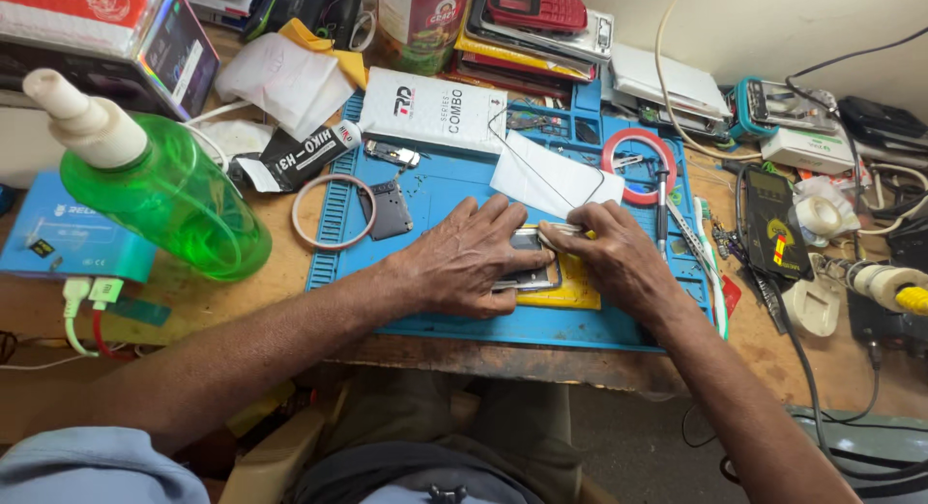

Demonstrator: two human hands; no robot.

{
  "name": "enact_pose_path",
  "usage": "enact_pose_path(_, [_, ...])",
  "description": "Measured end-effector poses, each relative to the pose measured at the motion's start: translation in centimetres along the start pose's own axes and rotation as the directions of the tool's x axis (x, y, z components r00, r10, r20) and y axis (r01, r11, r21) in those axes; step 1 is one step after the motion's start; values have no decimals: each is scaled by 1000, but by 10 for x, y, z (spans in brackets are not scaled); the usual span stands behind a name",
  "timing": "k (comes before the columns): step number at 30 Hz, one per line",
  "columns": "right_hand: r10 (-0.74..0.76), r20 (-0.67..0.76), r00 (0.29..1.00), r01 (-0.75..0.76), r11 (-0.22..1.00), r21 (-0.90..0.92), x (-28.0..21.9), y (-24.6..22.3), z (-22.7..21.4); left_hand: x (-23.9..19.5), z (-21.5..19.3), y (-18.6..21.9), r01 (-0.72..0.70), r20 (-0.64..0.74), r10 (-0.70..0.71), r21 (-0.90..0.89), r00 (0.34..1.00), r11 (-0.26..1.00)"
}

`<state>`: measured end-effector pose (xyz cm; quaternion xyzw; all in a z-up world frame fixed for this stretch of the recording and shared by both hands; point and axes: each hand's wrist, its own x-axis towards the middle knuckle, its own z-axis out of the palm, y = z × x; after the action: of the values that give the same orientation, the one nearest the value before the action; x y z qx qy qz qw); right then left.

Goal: The person cleans the back of a disassembled mobile phone using a cloth and a metal tool. They wipe the surface repeatedly and scrape along the edges to remove residue.

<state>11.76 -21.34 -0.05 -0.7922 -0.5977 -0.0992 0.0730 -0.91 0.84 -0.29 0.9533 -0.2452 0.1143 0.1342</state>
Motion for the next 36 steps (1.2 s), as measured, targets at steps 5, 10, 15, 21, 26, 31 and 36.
enact_pose_path(5, [57,-54,997,-56,998,26,-16,-8,4,-3,6,4,-6,-16,6,1,1000,1000])
enact_pose_path(10, [326,-159,932,-287,931,226,-31,-11,-9,-1,8,1,7,-4,-7,20,1000,1000])
enact_pose_path(15, [586,-16,810,-509,717,475,-23,-18,-9,-2,8,1,2,-19,-2,-8,1000,1000])
enact_pose_path(21, [636,57,769,-601,690,404,14,-30,2,-2,7,0,8,-10,-8,15,1000,1000])
enact_pose_path(26, [659,80,748,-632,669,390,18,-28,-2,1,3,-1,8,-27,-9,-9,1000,1000])
enact_pose_path(31, [633,73,771,-618,715,327,5,-22,13,-6,9,5,-20,-69,17,-45,997,999])
enact_pose_path(36, [687,184,703,-703,631,329,19,-10,13,0,-3,1,-4,-45,2,-33,999,999])
